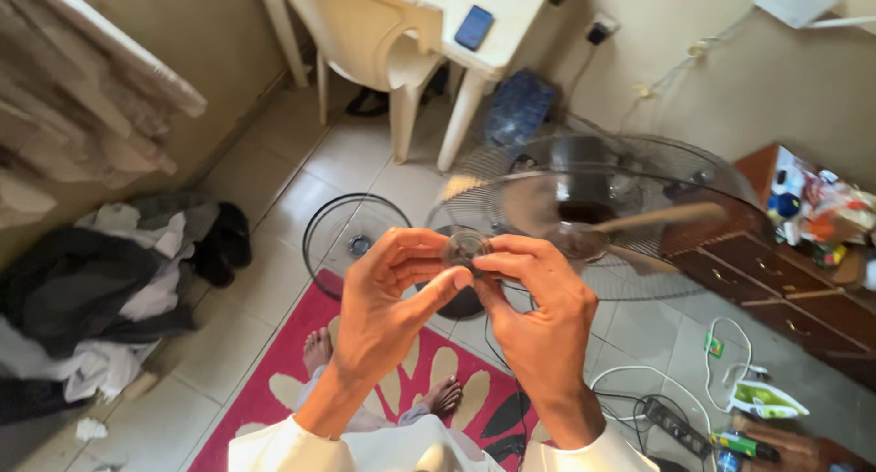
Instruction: The person kneels in front of a standing electric fan and removes the front grille by hand, then detaches the fan blades and hub from the motor. They then place the blades back onto the motor shaft and reattach the front grille, pressing it into place.
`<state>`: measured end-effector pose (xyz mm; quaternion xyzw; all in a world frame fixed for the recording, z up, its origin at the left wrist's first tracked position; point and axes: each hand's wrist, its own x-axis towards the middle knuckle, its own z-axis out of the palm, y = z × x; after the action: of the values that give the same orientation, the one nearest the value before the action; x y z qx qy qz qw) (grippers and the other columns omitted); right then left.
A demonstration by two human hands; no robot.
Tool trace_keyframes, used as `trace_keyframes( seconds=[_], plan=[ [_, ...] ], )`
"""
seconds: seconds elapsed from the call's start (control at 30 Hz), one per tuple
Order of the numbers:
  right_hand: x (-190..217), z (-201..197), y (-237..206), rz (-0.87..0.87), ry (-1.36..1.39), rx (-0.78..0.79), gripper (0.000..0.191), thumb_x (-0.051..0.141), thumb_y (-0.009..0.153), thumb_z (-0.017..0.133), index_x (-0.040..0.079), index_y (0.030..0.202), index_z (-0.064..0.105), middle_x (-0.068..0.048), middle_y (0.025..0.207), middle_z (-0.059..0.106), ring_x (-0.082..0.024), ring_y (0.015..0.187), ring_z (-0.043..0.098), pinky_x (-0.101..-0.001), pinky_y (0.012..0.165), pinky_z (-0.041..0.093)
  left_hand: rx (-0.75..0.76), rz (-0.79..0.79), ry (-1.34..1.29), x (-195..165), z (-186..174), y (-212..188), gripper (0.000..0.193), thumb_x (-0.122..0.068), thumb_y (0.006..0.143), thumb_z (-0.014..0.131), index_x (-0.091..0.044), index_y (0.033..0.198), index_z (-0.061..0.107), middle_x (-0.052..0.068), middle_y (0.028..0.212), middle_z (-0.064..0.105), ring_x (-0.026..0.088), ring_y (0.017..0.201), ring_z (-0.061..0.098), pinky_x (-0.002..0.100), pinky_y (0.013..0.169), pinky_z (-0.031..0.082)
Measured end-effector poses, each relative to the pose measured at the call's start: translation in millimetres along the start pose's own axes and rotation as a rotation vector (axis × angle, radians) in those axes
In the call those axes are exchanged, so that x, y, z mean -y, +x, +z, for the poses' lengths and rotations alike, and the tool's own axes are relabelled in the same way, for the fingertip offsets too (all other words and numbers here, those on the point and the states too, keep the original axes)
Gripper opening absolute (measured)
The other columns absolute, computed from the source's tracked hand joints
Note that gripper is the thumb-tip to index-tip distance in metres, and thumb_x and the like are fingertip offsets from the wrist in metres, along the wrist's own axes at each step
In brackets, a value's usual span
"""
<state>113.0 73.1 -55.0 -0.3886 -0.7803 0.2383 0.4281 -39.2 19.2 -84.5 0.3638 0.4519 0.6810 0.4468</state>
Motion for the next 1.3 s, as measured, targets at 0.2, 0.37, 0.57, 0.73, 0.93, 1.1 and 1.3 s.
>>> trace_keyframes(
  seconds=[0.2,0.37,0.57,0.73,0.93,1.1,1.3],
  plan=[
    [32.1,90.6,26.3,0.062,0.127,0.132,0.046,-0.002,0.076,0.083,0.006,0.118,0.067,-0.01,0.118,0.071,-0.018,0.097,0.078,-0.0281,0.083,0.065,-0.141,-0.164,-0.023,-3.4,-85.7,24.3,0.028,-0.002,0.085,0.079,0.006,0.111,0.07,0.011,0.102,0.078,0.016,0.09,0.075,0.029,0.082,0.061],
    [46.6,182.5,43.3,0.132,0.042,0.265,0.057,-0.001,0.073,0.081,0.006,0.128,0.068,-0.008,0.107,0.067,-0.017,0.086,0.077,-0.0281,0.079,0.063,-0.193,-0.396,0.033,-3.8,-170.9,50.5,0.032,-0.007,0.084,0.08,0.004,0.113,0.073,0.011,0.1,0.08,0.014,0.09,0.076,0.027,0.081,0.062],
    [1.1,290.1,38.9,0.311,0.088,0.317,0.049,0.002,0.077,0.079,0.004,0.124,0.066,-0.009,0.109,0.065,-0.018,0.09,0.076,-0.0281,0.076,0.063,-0.184,-0.555,0.243,51.5,-273.5,81.1,0.039,-0.018,0.089,0.071,-0.004,0.125,0.069,0.007,0.118,0.078,0.013,0.097,0.074,0.027,0.078,0.057],
    [-105.7,401.9,21.5,0.392,-0.027,0.407,0.046,0.006,0.074,0.08,0.006,0.119,0.068,-0.009,0.107,0.067,-0.022,0.086,0.071,-0.0321,0.066,0.058,-0.287,-0.584,0.205,152.8,-352.8,121.0,0.04,-0.023,0.093,0.064,-0.004,0.129,0.066,0.01,0.121,0.076,0.016,0.104,0.076,0.028,0.086,0.059],
    [-273.4,535.0,-63.1,0.494,-0.109,0.452,0.046,0.01,0.078,0.077,0.005,0.122,0.067,-0.011,0.107,0.065,-0.025,0.088,0.069,-0.0341,0.068,0.058,-0.455,-0.726,-0.087,305.6,-429.3,126.0,0.043,-0.025,0.098,0.056,-0.003,0.134,0.061,0.011,0.127,0.072,0.018,0.11,0.073,0.031,0.091,0.057],
    [-408.1,622.4,-139.5,0.521,-0.231,0.506,0.049,0.015,0.076,0.08,0.005,0.122,0.067,-0.012,0.11,0.061,-0.026,0.089,0.068,-0.0387,0.08,0.054,-0.455,-0.733,-0.078,430.0,-478.9,125.3,0.041,-0.025,0.098,0.056,-0.004,0.133,0.061,0.01,0.126,0.072,0.018,0.108,0.073,0.031,0.09,0.056],
    [-528.4,702.6,-196.9,0.579,-0.387,0.751,0.054,0.02,0.076,0.081,0.011,0.126,0.067,-0.011,0.111,0.063,-0.028,0.095,0.067,-0.0409,0.088,0.053,-0.524,-0.83,-0.018,535.7,-507.6,108.9,0.038,-0.023,0.095,0.056,-0.011,0.129,0.067,0.002,0.123,0.076,0.015,0.105,0.074,0.03,0.084,0.055]
  ],
)
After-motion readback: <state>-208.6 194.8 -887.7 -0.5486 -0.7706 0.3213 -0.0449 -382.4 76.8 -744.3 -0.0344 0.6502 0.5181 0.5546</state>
